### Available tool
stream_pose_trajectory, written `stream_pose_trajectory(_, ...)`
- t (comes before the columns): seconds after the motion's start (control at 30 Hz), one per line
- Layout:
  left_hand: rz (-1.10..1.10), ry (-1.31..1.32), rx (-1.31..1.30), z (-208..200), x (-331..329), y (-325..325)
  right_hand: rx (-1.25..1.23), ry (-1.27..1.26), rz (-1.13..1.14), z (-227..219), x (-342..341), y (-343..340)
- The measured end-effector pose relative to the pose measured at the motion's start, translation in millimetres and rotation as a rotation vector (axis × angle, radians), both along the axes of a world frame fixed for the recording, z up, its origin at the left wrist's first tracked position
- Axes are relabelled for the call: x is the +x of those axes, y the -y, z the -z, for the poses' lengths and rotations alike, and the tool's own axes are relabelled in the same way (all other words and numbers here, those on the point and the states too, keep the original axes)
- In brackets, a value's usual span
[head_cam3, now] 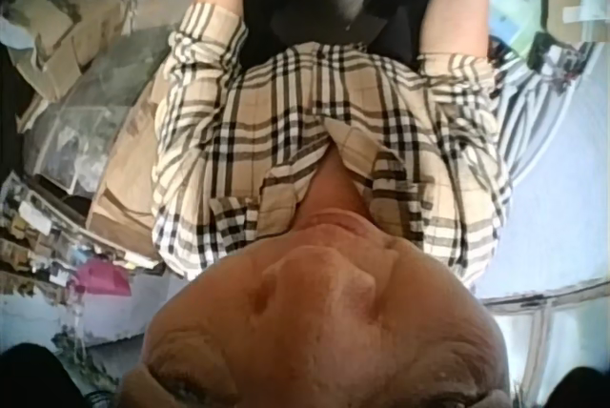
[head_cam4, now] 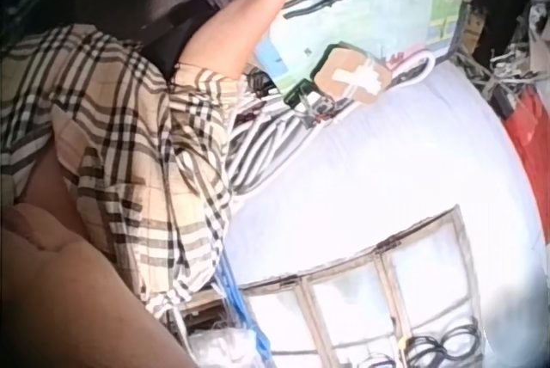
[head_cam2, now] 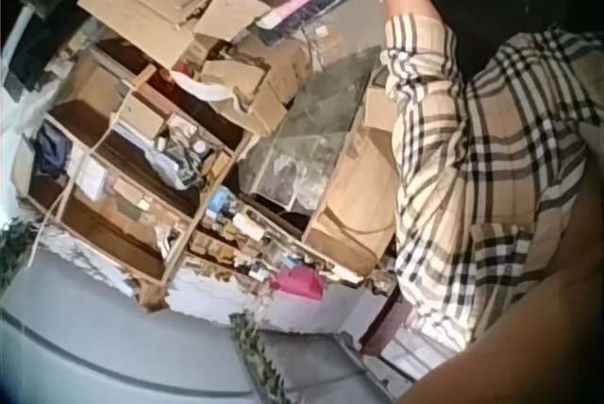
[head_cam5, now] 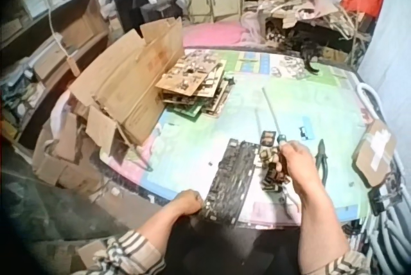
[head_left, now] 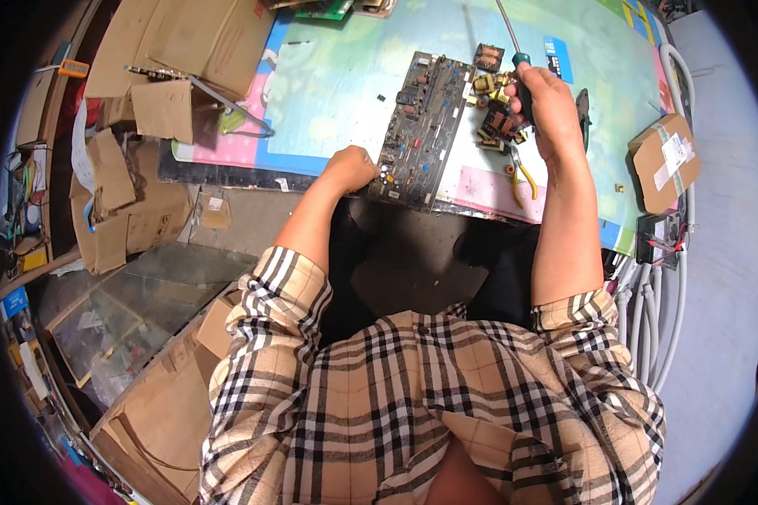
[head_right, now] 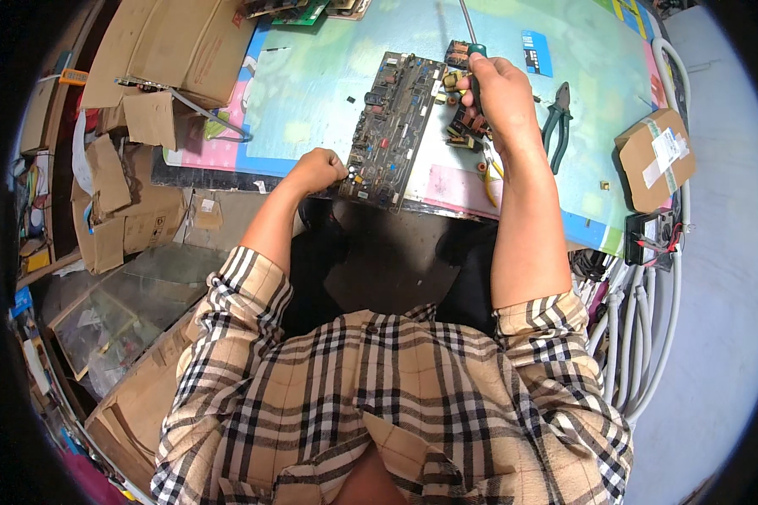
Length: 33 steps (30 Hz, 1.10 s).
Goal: The person uses a screwdriver to remove screws from circuit boards and places the boards into a cardboard box. They handle multiple boards, turning them over and organizing them.
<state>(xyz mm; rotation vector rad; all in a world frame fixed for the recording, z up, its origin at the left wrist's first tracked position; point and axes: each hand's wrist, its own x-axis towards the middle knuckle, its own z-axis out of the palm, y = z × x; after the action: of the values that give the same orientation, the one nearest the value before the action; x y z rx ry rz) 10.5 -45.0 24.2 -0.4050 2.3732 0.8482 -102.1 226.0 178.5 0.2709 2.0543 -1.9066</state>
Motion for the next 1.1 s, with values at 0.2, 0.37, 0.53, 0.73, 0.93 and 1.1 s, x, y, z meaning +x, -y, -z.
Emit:
stream_pose_trajectory(0.2, -0.106, 0.067, 0.055, 5, -5, -4, -0.009, 0.009, -0.004, 0, 0, -1)
stream_pose_trajectory(0.37, -0.130, 0.080, 0.071, 6, -5, -4, 0.004, 0.000, -0.004, -2, 2, -1)
stream_pose_trajectory(0.53, -0.128, 0.083, 0.086, 7, -6, -3, 0.022, 0.004, -0.011, -1, 2, -3)
stream_pose_trajectory(0.73, -0.281, 0.199, 0.175, -6, -11, -10, 0.024, 0.004, -0.009, -1, 3, -5)
stream_pose_trajectory(0.93, -0.157, -0.065, 0.024, 11, -1, -14, 0.020, 0.013, -0.017, 0, 2, -3)
stream_pose_trajectory(1.1, -0.337, 0.151, 0.266, -15, -6, -14, 0.037, 0.011, -0.036, 3, 1, -4)
